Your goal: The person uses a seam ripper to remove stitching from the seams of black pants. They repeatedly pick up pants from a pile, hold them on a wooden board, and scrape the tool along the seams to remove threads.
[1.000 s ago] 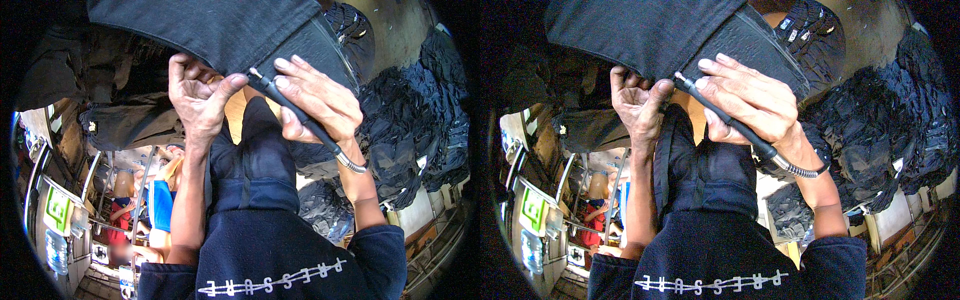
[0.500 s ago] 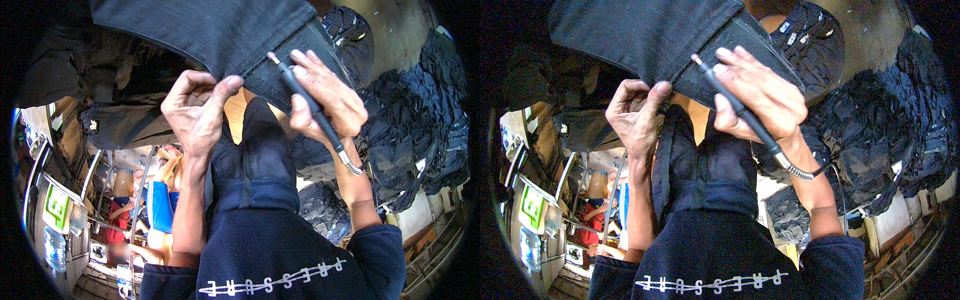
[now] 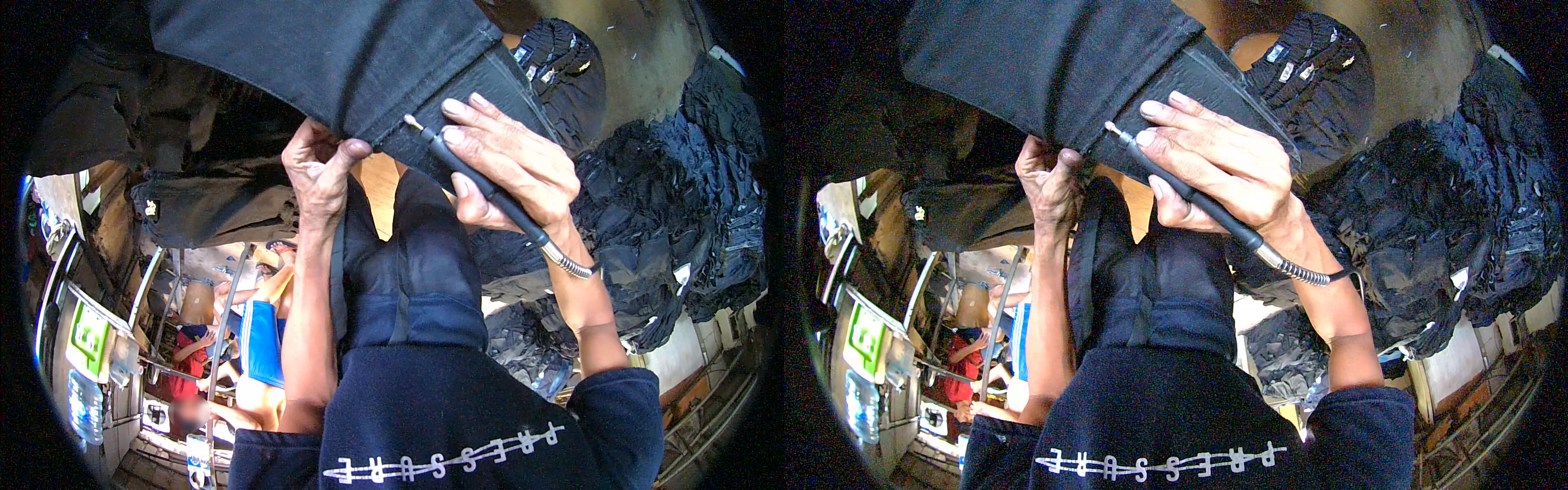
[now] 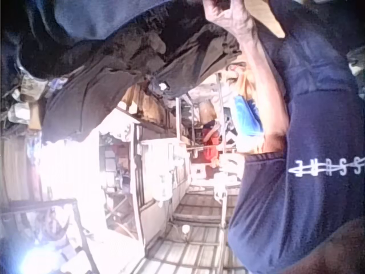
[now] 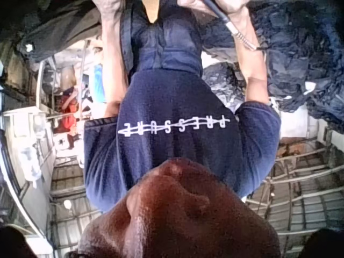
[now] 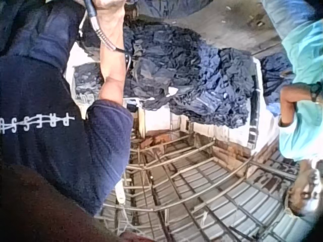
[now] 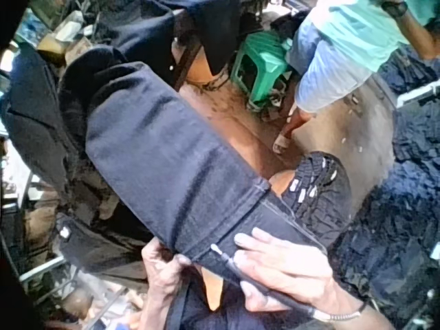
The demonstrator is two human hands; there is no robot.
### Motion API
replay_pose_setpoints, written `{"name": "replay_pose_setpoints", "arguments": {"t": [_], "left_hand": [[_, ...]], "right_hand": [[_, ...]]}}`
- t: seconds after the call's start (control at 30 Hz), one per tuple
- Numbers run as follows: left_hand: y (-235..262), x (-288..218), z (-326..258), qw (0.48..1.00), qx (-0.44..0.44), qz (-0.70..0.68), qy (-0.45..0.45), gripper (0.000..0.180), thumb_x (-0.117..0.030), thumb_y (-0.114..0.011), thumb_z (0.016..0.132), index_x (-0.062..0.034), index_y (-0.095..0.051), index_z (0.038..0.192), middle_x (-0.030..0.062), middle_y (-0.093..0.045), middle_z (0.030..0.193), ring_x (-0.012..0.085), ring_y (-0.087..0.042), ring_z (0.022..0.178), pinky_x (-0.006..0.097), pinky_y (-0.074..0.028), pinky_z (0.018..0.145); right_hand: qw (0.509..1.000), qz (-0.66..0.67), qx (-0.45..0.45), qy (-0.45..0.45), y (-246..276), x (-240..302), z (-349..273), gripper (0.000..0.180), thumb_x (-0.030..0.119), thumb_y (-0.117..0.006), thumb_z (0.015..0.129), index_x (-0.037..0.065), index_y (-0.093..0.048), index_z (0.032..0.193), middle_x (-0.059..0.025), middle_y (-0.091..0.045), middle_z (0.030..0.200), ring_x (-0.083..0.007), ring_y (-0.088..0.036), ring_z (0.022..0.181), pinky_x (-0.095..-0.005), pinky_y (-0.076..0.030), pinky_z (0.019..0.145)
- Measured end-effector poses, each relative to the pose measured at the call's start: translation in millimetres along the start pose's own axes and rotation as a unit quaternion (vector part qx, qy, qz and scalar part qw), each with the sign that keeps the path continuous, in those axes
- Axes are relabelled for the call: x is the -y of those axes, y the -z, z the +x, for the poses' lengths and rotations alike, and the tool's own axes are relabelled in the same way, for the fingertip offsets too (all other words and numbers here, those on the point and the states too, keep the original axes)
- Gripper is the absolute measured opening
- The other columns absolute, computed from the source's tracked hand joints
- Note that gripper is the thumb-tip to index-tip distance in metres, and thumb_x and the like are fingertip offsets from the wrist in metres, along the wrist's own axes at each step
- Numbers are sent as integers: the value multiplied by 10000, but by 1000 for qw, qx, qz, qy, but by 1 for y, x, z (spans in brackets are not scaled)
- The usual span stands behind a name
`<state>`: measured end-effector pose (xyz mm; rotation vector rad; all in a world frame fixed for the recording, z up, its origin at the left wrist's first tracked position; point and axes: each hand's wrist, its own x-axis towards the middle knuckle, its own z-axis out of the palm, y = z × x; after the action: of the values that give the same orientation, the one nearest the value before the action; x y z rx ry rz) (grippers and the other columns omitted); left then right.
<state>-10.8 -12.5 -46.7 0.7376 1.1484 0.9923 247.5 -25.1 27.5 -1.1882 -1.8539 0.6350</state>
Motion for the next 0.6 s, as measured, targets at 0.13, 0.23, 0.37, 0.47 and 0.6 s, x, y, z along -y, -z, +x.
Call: {"name": "replay_pose_setpoints", "arguments": {"t": [0.13, 0.23, 0.37, 0.47, 0.6], "left_hand": [[-4, 0, 0, 1000, 3, 0, -5, 296, -75, -923, 852, -3, -725, 1060, 47, -779, 998, 102, -711, 879, 263, -560, 838], [-4, 0, 0, 1000, 3, -13, -7, 301, -72, -926, 850, -2, -724, 1062, 45, -778, 999, 101, -710, 879, 263, -561, 837], [-3, -1, 0, 1000, 10, 1, -8, 305, -66, -923, 853, 0, -723, 1074, 44, -778, 1001, 103, -711, 883, 262, -561, 840], [-3, -3, 1, 1000, 20, -7, -12, 311, -64, -919, 857, 1, -724, 1091, 43, -778, 1005, 107, -712, 891, 263, -561, 849], [-6, -3, 1, 1000, 6, -13, -6, 320, -54, -914, 859, 5, -725, 1110, 47, -776, 1015, 109, -713, 894, 263, -562, 852]], "right_hand": [[1000, -10, -1, 0, 0, 0, 1, 302, 37, -720, 870, -98, -779, 1133, -218, -808, 1007, -409, -804, 1077, -552, -628, 1020], [1000, -16, -8, 2, -1, 0, 1, 299, 42, -722, 867, -102, -779, 1123, -225, -807, 1002, -411, -806, 1068, -550, -631, 1014], [999, -22, -20, -29, -1, 1, -2, 287, 73, -792, 862, -57, -804, 1118, -191, -811, 1062, -377, -800, 1109, -532, -626, 1037], [998, -22, -41, -32, -1, 0, -3, 284, 70, -790, 865, -60, -803, 1116, -187, -812, 1056, -384, -801, 1104, -532, -627, 1035], [997, -30, -67, -31, -3, -2, -3, 289, 37, -774, 833, -72, -800, 1099, -192, -812, 1029, -387, -807, 1076, -530, -633, 1020]]}}
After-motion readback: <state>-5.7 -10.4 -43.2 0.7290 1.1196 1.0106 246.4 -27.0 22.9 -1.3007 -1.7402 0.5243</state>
